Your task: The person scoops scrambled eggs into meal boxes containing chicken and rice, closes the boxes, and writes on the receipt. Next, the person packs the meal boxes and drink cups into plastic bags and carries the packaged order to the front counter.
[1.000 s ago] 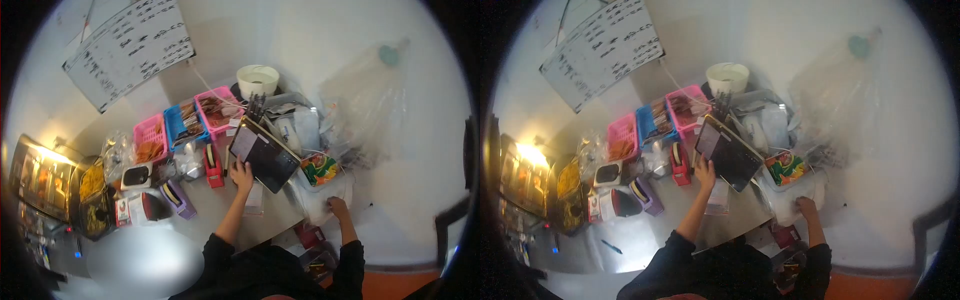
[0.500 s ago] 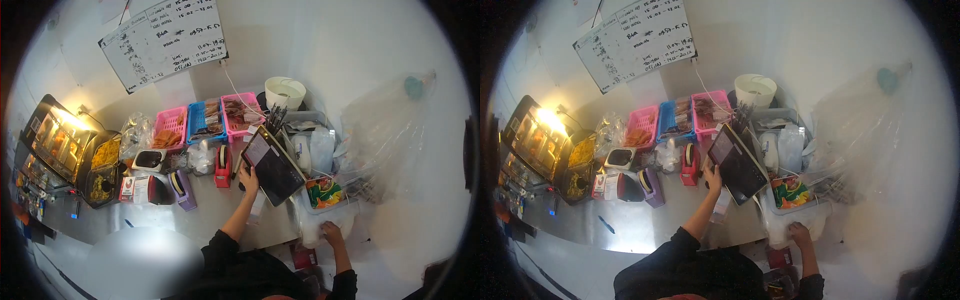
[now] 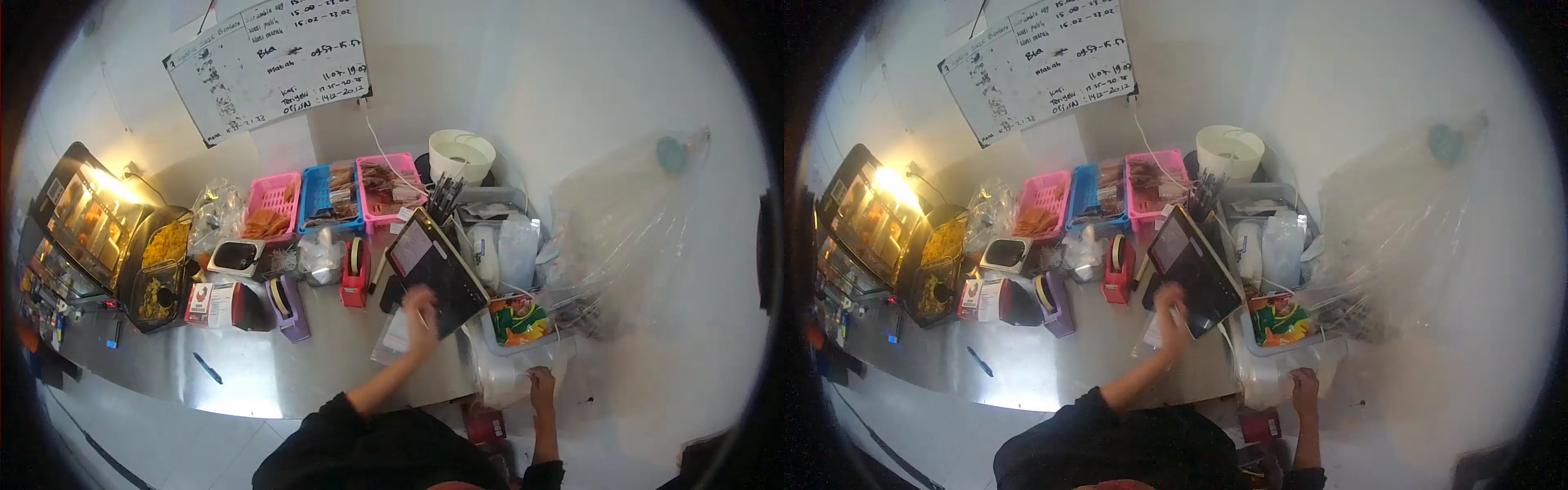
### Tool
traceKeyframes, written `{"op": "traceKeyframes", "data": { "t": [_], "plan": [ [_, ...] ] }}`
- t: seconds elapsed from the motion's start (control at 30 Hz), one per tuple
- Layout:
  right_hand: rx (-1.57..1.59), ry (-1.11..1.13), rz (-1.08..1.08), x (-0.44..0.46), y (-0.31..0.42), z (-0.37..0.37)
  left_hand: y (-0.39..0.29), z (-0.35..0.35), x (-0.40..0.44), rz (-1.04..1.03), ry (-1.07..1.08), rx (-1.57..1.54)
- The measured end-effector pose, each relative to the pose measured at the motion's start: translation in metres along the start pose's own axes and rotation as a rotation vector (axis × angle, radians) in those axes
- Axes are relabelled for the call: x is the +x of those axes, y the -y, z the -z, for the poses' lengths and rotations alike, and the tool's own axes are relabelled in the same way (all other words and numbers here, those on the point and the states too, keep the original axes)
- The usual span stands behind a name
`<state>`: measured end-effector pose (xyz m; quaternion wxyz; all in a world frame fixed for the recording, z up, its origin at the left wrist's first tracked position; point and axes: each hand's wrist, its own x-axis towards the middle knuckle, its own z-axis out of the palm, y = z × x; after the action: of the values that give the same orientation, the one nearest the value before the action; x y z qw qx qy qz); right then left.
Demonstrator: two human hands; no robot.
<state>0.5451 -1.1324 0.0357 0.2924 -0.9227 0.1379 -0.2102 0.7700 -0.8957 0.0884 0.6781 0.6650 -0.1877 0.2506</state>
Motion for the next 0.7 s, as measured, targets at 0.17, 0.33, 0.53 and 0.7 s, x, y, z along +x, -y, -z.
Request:
{"op": "traceKeyframes", "data": {
  "t": [0.17,0.33,0.53,0.7],
  "plan": [
    [0.113,-0.143,0.036,0.011,0.034,0.016,-0.064,-0.033,-0.107,-0.288,1.256,-0.117],
    [0.516,-0.351,-0.083,0.008,0.067,0.073,-0.029,-0.049,-0.144,-0.288,1.405,0.291],
    [1.472,-0.431,0.045,0.008,0.165,0.146,-0.055,-0.064,-0.115,0.203,1.791,0.101],
    [1.541,-0.049,0.125,0.038,0.208,0.162,-0.123,-0.023,-0.039,-0.040,1.310,-0.825]
  ]
}}
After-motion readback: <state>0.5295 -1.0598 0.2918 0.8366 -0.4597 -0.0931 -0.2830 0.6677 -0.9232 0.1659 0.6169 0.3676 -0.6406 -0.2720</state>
